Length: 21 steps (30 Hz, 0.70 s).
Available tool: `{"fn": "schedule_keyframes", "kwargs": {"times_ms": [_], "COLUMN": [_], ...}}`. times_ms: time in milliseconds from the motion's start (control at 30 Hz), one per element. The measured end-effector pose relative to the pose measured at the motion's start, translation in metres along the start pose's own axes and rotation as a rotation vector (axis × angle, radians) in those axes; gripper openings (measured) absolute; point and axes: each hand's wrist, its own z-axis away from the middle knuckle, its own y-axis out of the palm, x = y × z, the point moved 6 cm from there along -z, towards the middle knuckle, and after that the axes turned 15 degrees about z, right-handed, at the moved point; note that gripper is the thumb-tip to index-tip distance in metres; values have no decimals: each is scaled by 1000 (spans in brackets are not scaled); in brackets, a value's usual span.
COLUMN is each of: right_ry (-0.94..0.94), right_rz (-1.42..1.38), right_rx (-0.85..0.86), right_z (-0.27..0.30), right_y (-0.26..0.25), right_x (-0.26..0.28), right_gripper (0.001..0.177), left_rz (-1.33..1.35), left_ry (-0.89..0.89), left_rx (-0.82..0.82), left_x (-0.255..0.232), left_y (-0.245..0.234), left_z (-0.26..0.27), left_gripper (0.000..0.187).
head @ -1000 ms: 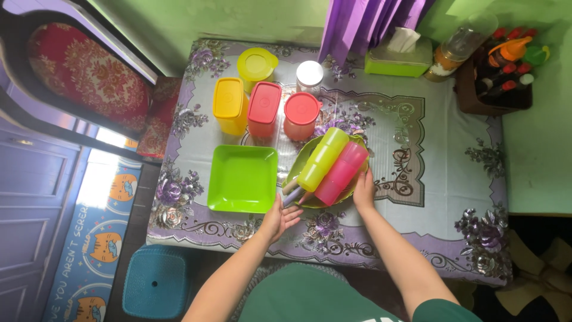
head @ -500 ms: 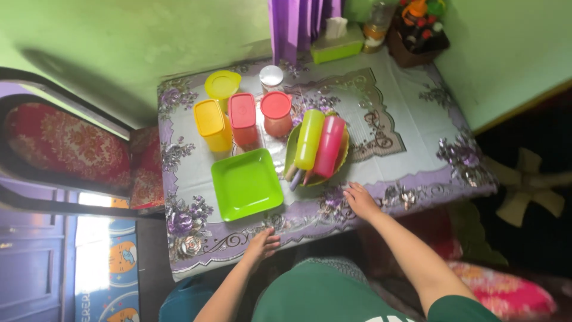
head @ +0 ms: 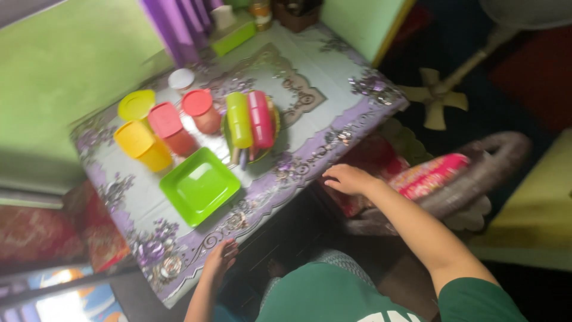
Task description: Transferring several plastic containers, jars, and a plate from a kitchen counter to a dining table.
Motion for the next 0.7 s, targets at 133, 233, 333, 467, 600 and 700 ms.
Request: {"fn": "schedule_keyframes", "kwargs": {"times_ms": [133,233,333,467,600,700], "right_ry": [152,166,232,256,348,465], "right_rz": [24,53,142,279,286,257], "right_rx": [-73,-259,-378,-614,-620,-544], "right_z": [59,108,175,288,389,442], "right_y": [-77,-126,-167,-198,-191,-169], "right_x": [-20,-39,-60,-79,-131,-178], "right_gripper": [38,36,31,27,33,35], "left_rz": [-153,-285,-438,-605,-933,-1102], "left_ry": [-2,51,143,346,607,797], "left_rx": [61,81,173,446,643,684], "left_x": [-30,-54,-67,-50,-36,-13], "left_y": [53,117,212,374,546,619], "left_z": [-1,-3,-10,22,124,150], "left_gripper": [48,51,54,49,46,45]}}
